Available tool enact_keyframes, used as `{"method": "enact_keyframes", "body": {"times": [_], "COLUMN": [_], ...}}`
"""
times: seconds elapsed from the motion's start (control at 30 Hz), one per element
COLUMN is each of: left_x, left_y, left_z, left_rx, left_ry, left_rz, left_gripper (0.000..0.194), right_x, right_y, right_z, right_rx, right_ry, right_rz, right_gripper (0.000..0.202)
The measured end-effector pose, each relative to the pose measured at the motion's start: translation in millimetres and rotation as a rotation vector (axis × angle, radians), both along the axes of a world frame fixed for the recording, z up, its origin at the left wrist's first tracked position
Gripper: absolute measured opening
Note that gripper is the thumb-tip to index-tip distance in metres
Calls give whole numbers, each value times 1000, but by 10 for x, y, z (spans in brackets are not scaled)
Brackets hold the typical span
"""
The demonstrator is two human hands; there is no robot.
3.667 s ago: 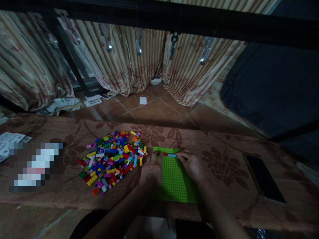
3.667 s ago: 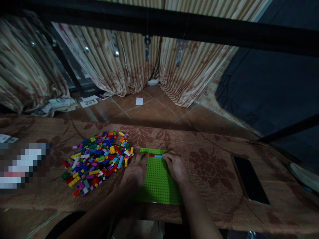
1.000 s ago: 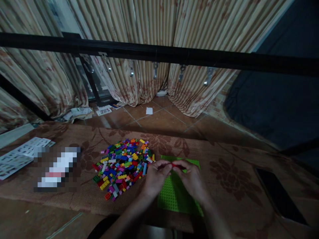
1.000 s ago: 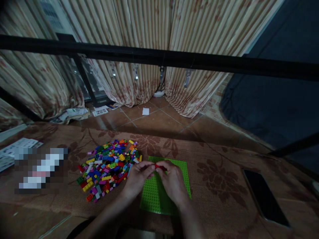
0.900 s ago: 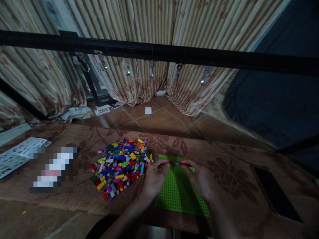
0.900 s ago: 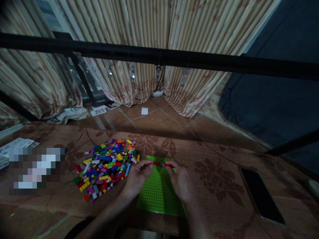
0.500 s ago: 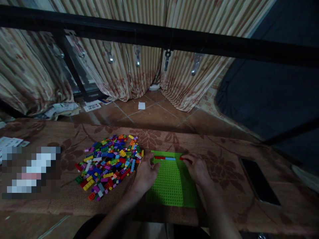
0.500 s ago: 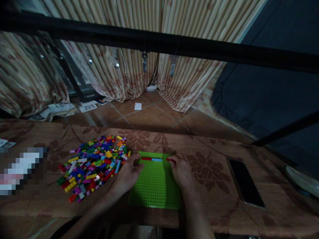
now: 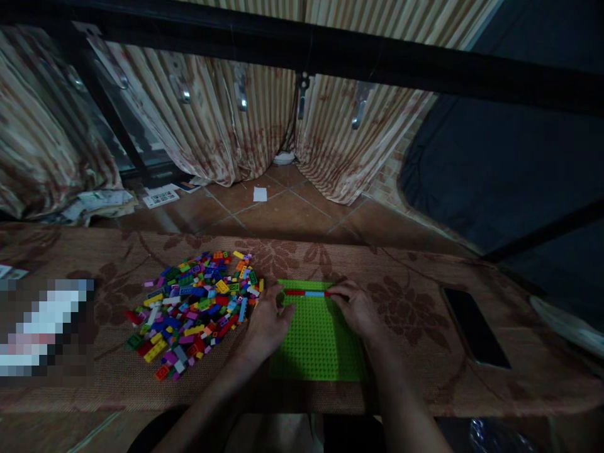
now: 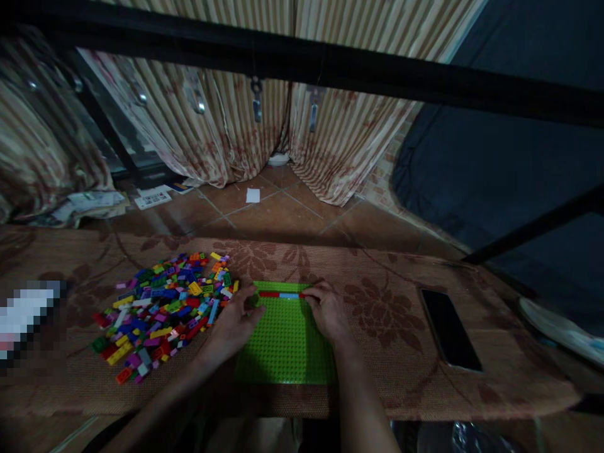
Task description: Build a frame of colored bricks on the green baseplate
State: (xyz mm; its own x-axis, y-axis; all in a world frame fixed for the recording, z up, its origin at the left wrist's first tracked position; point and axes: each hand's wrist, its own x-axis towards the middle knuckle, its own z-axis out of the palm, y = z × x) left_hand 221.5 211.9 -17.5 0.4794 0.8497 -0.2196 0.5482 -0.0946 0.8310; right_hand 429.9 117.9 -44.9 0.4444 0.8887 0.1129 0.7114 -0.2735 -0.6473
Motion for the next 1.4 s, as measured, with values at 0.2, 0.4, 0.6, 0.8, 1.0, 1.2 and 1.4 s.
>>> {"method": "enact_keyframes", "body": {"times": [0.2, 0.4, 0.6, 0.8, 1.0, 1.2, 1.4], "left_x": [3, 12, 25, 40, 47, 126, 325], "left_y": [-8, -2, -21, -50, -67, -183, -354], "left_z": [28, -8, -14, 12, -26, -41, -130], "left_rx": [23, 60, 74, 120, 237, 580, 704], "left_ry": [30, 31, 48, 86, 124, 240, 273], "left_rz": [-13, -36, -58, -80, -115, -263, -424], "left_gripper": [48, 48, 46, 43, 42, 45, 50], "right_x": [27, 41, 63, 96, 109, 100, 119], "right_y": [10, 4, -1, 24, 30, 6, 11], "right_z": [-12, -16, -49, -73, -86, -138, -155], "right_rx": [18, 36, 33, 7, 15, 57, 58], "right_ry": [6, -13, -28, 7, -20, -28, 33], "right_rz": [18, 43, 55, 75, 110, 106, 81], "right_gripper": [17, 18, 17, 19, 19, 16, 17]}}
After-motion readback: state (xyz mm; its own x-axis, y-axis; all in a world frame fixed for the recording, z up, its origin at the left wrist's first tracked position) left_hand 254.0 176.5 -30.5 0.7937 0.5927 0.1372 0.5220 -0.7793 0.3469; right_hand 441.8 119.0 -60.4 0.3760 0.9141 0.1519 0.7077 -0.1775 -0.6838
